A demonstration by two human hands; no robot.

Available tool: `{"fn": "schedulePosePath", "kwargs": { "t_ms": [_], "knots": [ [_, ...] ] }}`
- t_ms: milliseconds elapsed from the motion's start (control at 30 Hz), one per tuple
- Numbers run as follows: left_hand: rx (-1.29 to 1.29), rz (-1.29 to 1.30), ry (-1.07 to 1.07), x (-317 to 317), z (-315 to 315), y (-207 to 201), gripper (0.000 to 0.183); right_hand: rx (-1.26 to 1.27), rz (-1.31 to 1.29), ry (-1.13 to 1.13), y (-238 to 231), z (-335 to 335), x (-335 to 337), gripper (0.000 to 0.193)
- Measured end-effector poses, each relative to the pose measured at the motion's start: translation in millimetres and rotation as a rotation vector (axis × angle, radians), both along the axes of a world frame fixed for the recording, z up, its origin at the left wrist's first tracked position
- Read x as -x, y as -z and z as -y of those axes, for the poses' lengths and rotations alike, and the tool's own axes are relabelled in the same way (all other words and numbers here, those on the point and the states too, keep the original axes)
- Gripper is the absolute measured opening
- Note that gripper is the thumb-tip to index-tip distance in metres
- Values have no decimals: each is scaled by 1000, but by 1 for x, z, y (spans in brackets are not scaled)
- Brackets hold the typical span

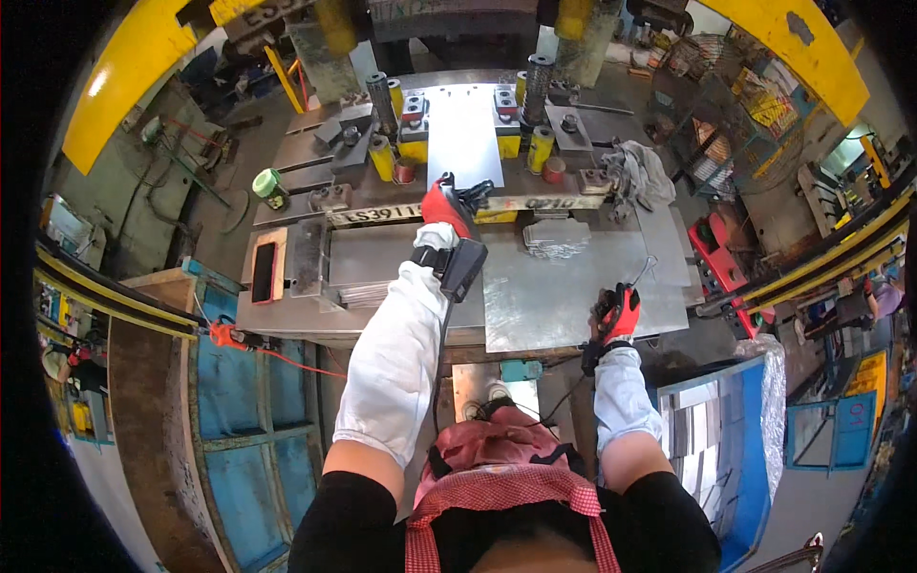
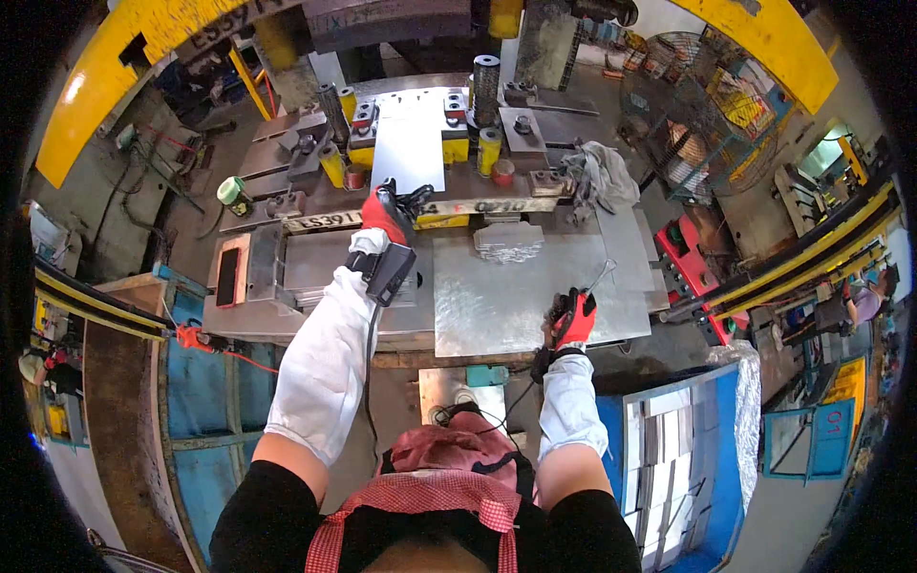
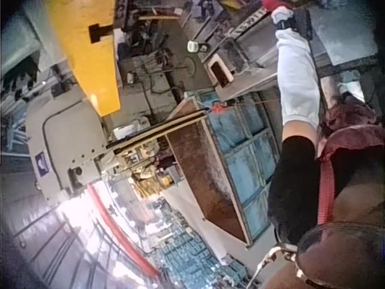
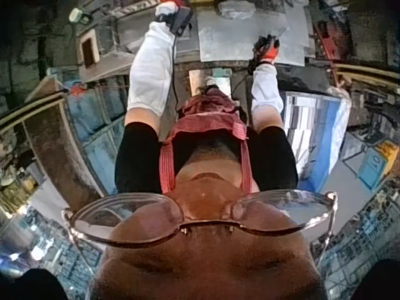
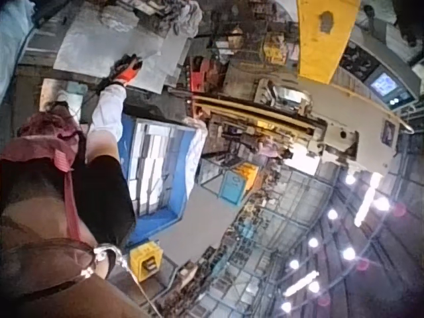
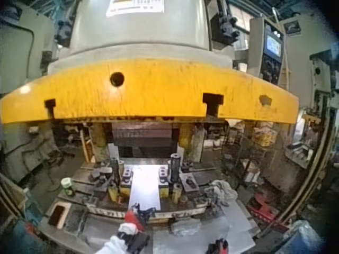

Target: Operating an industrial hydraulic press to stamp metal sheets and removing scrap metal.

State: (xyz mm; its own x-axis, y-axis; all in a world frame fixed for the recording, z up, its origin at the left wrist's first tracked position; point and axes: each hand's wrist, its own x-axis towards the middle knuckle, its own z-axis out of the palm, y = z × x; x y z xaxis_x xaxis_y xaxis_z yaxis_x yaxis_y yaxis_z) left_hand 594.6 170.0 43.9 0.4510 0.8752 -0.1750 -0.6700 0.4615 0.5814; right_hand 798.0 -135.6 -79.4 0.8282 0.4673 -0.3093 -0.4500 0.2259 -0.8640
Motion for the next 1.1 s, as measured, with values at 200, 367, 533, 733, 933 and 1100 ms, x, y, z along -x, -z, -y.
{"fn": "schedulePosePath", "kwargs": {
  "t_ms": [200,367,533,733,933,1100],
  "knots": [
    [141,-71,64,9,-1,-10,65,39,65,-26,-8,-10,10,28],
    [138,34,69,4,9,-17,59,23,257,35,-19,-12,6,31],
    [229,131,32,22,5,-4,40,-112,469,-478,-158,-101,60,36],
    [183,-15,-45,5,13,-15,54,-177,334,-928,-238,-253,65,16],
    [149,-107,-93,2,12,-13,48,-167,328,-988,-227,-293,45,17],
    [76,82,-33,13,13,7,39,-295,350,-774,-212,-161,52,26]
  ]
}}
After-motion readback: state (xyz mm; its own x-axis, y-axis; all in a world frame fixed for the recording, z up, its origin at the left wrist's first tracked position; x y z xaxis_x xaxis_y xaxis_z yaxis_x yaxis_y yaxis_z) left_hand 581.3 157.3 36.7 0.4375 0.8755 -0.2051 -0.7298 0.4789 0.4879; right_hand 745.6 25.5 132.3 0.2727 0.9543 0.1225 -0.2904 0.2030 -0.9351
